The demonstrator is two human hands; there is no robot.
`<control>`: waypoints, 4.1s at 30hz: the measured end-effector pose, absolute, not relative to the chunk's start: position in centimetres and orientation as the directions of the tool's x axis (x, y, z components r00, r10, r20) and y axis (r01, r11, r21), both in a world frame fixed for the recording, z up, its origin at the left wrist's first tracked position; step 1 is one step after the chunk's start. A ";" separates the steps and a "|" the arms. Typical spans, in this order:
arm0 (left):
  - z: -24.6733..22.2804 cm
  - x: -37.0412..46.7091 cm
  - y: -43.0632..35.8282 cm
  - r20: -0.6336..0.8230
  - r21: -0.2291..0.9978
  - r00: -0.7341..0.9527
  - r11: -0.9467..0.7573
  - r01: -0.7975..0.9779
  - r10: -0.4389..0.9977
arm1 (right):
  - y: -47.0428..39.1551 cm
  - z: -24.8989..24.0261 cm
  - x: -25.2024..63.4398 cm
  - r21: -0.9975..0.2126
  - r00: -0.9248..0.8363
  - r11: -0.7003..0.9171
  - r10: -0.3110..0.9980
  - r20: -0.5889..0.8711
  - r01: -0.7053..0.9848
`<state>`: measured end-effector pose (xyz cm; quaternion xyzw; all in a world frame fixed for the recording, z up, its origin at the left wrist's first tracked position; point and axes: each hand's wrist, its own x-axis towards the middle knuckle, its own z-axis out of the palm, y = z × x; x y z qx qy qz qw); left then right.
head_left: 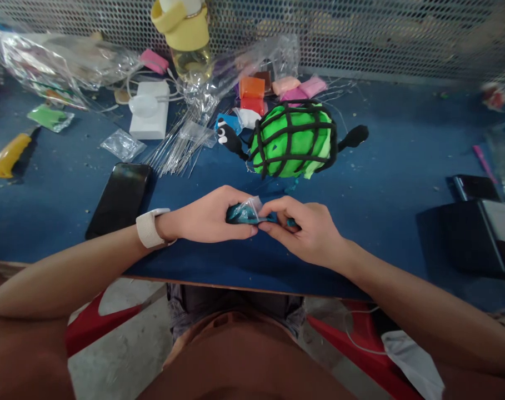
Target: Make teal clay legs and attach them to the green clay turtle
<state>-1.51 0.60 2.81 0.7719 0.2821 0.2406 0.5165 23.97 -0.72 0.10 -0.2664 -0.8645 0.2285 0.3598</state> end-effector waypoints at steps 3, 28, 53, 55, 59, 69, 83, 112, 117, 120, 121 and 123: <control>2.8 -1.5 0.5 0.089 0.935 0.727 -0.309 0.174 0.681 | -0.4 0.0 24.0 -0.636 -0.621 0.734 0.618 0.481 0.237; 2.7 -1.6 0.4 0.068 0.896 0.699 -0.351 0.272 0.712 | -1.7 1.6 23.2 -0.843 -0.274 0.536 0.806 0.525 -0.040; 3.0 -1.5 0.4 0.137 0.936 0.664 -0.316 0.157 0.735 | -2.0 0.2 23.5 -0.574 -0.455 0.779 0.619 0.640 0.252; 2.9 -1.4 0.4 0.149 0.933 0.665 -0.327 0.150 0.732 | -2.0 0.1 23.5 -0.537 -0.466 0.801 0.594 0.656 0.264; 2.9 -1.3 0.5 0.135 0.932 0.677 -0.325 0.161 0.724 | -2.0 0.0 23.6 -0.523 -0.519 0.797 0.597 0.611 0.301; 2.8 -1.3 0.4 0.116 0.926 0.659 -0.321 0.199 0.743 | -2.0 0.1 23.6 -0.551 -0.585 0.790 0.588 0.558 0.268; 2.7 -1.1 0.1 0.112 0.918 0.646 -0.328 0.225 0.755 | -2.0 0.2 23.4 -0.588 -0.533 0.765 0.623 0.572 0.263; 1.1 -1.0 -1.0 0.638 0.507 0.454 -0.783 0.360 0.622 | -2.0 0.8 23.5 -0.687 -0.297 0.567 0.823 0.484 0.454; 1.0 -1.1 -1.0 0.635 0.483 0.469 -0.789 0.380 0.614 | -2.0 0.7 23.6 -0.680 -0.318 0.574 0.819 0.477 0.457; 1.0 -1.1 -0.9 0.609 0.486 0.496 -0.785 0.384 0.619 | -2.0 0.6 23.5 -0.665 -0.332 0.592 0.806 0.491 0.455; 0.9 -1.1 -0.9 0.597 0.492 0.507 -0.782 0.382 0.622 | -2.0 0.5 23.5 -0.656 -0.340 0.603 0.798 0.499 0.454; 0.8 -1.2 -0.8 0.576 0.505 0.522 -0.776 0.377 0.629 | -1.9 0.4 23.4 -0.637 -0.359 0.625 0.781 0.511 0.452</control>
